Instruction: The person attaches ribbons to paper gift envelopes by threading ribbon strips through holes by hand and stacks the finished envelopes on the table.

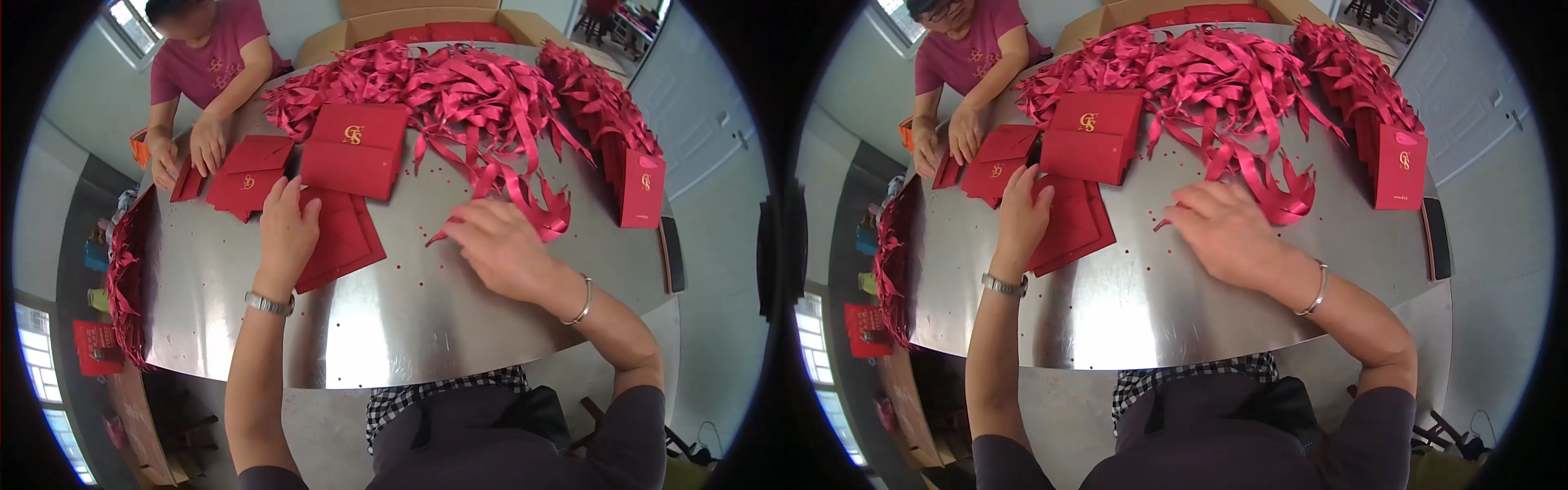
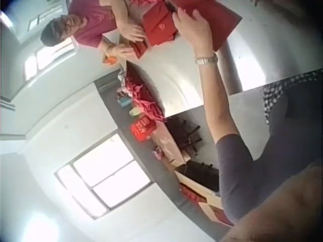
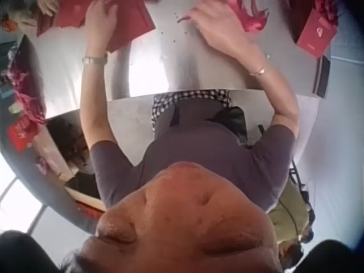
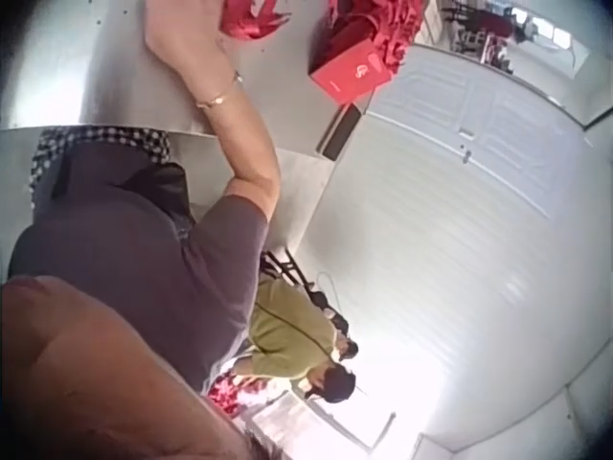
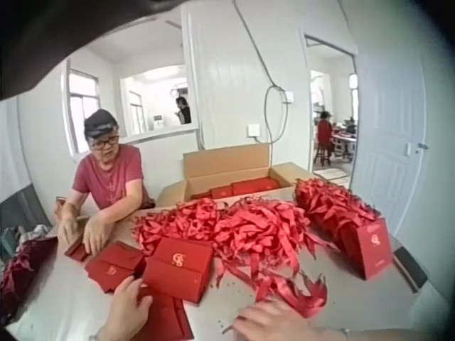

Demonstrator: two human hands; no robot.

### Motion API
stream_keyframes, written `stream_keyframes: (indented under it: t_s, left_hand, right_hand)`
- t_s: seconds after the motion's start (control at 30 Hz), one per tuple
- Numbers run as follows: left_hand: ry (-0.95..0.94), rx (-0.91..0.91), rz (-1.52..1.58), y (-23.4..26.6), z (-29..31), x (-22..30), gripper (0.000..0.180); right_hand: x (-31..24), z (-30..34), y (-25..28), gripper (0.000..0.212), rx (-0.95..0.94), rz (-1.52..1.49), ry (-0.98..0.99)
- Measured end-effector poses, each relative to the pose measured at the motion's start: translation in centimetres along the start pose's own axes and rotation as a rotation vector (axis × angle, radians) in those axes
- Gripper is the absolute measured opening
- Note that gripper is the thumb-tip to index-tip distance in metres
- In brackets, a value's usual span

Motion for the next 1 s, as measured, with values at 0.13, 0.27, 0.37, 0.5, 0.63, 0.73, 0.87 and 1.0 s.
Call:
stream_keyframes:
  t_s: [0.13,0.27,0.37,0.5,0.63,0.73,0.87,1.0]
  left_hand:
    - [0.081,-0.32,0.045,-2.5,0.6,-2.6,0.039]
    - [0.053,-0.196,-0.14,-2.0,3.3,-1.3,0.037]
    - [-0.02,-0.114,-0.27,-1.9,3.6,-0.3,0.036]
    - [-0.023,-0.075,-0.27,-2.9,3.6,0.2,0.037]
    - [0.006,-0.058,-0.257,-2.5,3.3,-0.2,0.038]
    - [0.02,-0.079,-0.253,-2.3,3.7,-0.4,0.041]
    - [0.03,-0.069,-0.242,-2.1,4.3,-0.2,0.043]
    - [0.039,-0.039,-0.237,-2.4,5.2,-0.6,0.041]
  right_hand:
    - [0.0,-1.4,-2.6,0.033,-0.105,-0.038,-0.035]
    - [2.6,-4.3,-2.8,0.043,0.202,-0.551,-0.241]
    - [8.1,-10.4,-5.7,0.055,0.292,-0.846,-0.615]
    - [12.0,-15.0,-8.5,0.062,0.437,-0.965,-0.796]
    - [12.5,-17.1,-9.6,0.045,0.463,-1.1,-0.901]
    - [10.4,-17.0,-10.4,0.032,0.417,-1.311,-0.769]
    - [9.7,-16.8,-11.1,0.035,0.544,-1.454,-0.655]
    - [7.3,-16.5,-11.1,0.04,0.565,-1.434,-0.659]
Point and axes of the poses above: each hand's wrist, its own z-axis away from the middle knuckle, its own y-axis out of the back of the hand, x = y × z, the point moved 6 cm from there along -z, towards the middle knuckle, and after that the axes turned 13 degrees about -z, right-handed, at the moved point
